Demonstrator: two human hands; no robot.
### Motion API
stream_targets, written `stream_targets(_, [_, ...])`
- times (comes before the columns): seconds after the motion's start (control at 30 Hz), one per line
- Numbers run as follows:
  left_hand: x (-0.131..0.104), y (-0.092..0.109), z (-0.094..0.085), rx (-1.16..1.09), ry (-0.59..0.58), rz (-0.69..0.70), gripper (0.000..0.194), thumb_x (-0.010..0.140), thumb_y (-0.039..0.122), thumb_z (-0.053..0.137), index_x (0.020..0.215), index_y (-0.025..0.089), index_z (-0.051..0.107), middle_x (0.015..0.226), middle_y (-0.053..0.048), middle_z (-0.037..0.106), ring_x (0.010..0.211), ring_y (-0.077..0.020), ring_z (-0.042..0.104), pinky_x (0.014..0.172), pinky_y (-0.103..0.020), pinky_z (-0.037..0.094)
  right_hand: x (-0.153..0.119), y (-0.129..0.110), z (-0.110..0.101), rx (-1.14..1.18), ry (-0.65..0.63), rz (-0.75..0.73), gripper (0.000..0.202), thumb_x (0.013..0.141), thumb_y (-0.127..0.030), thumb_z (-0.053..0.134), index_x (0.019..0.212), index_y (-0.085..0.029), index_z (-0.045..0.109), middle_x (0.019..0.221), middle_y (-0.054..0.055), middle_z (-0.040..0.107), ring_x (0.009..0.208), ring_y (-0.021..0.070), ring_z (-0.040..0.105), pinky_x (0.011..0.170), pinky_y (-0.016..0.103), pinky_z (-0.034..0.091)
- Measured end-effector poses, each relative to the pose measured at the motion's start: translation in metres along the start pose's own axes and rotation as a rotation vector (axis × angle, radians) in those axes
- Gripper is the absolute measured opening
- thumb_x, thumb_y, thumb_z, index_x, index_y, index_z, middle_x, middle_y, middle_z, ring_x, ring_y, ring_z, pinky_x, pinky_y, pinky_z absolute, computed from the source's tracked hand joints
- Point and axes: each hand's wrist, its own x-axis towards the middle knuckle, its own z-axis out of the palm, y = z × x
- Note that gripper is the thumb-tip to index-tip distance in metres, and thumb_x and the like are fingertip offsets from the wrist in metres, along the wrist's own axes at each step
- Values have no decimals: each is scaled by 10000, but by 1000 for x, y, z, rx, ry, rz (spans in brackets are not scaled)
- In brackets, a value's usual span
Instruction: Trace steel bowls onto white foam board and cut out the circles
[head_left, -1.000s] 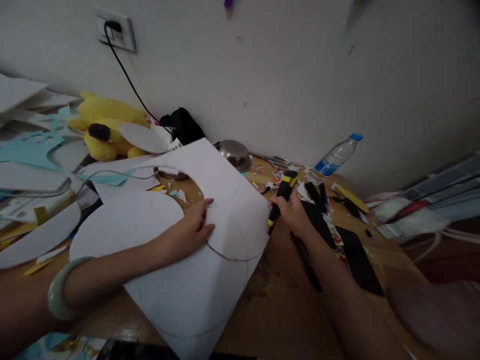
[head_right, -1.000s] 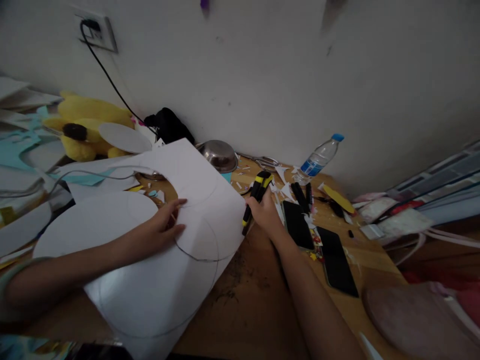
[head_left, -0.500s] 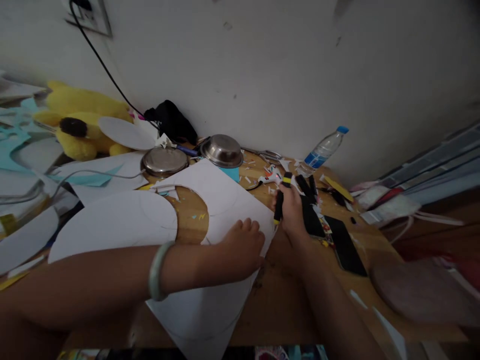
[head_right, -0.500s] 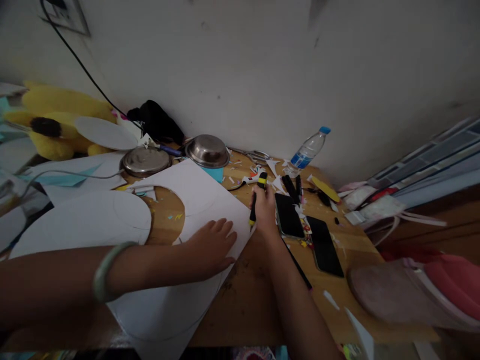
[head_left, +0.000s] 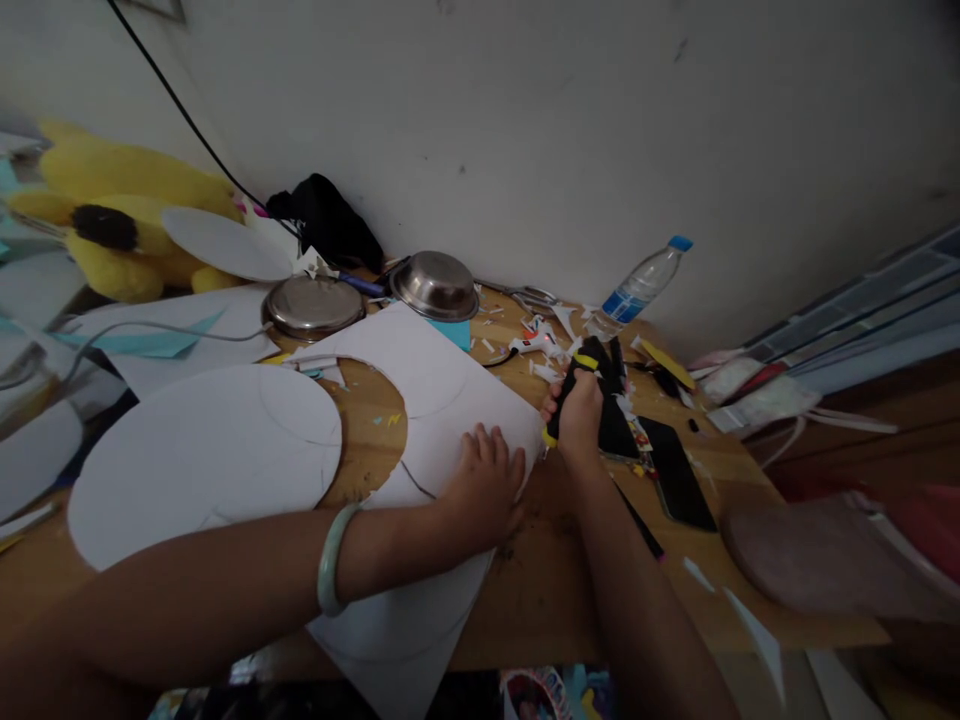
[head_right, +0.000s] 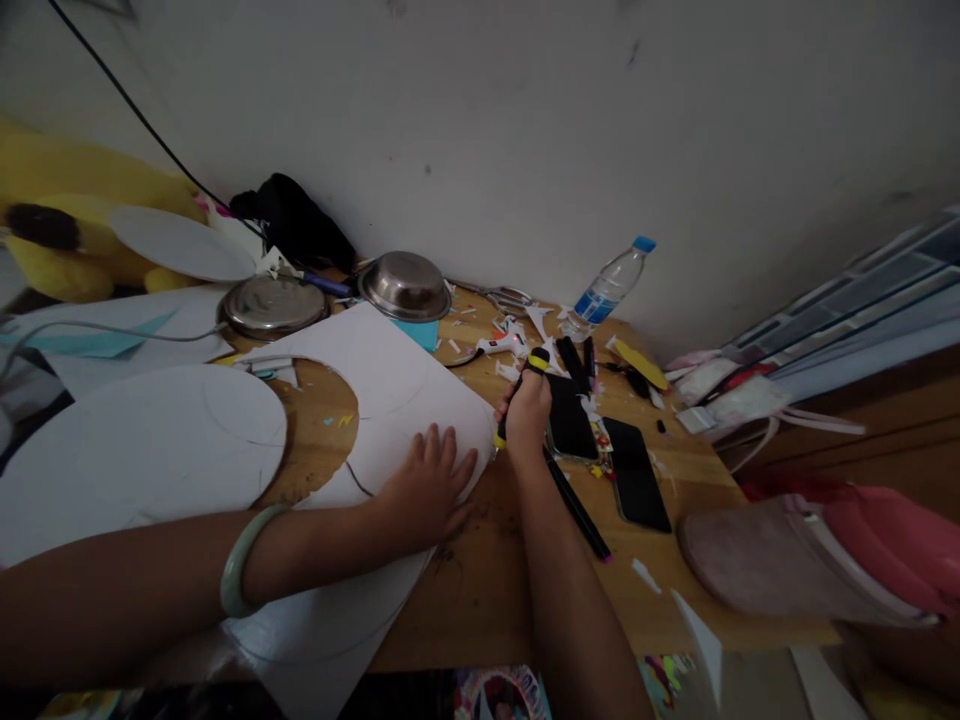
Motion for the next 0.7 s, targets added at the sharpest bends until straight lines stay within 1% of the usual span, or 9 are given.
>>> stream_targets(0.13, [0,0,1,-8,4,4,604,896,472,356,1352,76,392,1348,-296,385,1216,-478,374,916,-568,338,2,4,1,-26,11,21,179,758,-421,408,773,-243,393,491,-98,384,299,79,348,266,193,260])
stream_targets(0.23, [-1,-3,5,-37,39,10,600,884,471,381,1337,80,410,1344,-290,395,1226,-469,365,920,-573,335,4,6,0,-38,21,23,162,759,-406,405,767,-245,397,494,-93,388,302,83,355,270,197,266])
stream_targets(0.37, [0,-10,15,-126,120,86,598,874,478,398,1320,80,420,1392,-237,363,1293,-380,311,1008,-557,265,4,8,0,-63,45,4,143,756,-391,404,752,-248,397,488,-92,381,302,89,349,271,205,268])
stream_targets(0.43, [2,-13,19,-160,129,117,621,863,503,412,1320,81,416,1410,-213,349,1313,-351,288,1040,-548,229,3,8,1,-80,66,-7,144,762,-393,403,742,-250,391,484,-94,371,298,91,342,270,210,265])
stream_targets(0.53, [3,-15,21,-191,110,128,651,843,531,430,1317,85,419,1408,-214,353,1319,-362,268,1043,-563,208,2,7,2,-105,93,-24,141,766,-385,404,723,-251,388,478,-91,362,297,95,339,269,218,265])
stream_targets(0.7, [2,-16,18,-208,98,148,636,829,478,464,1311,66,414,1399,-234,353,1315,-379,261,1038,-568,196,3,7,3,-131,107,-38,129,756,-350,410,679,-248,393,467,-80,371,293,99,332,263,232,261])
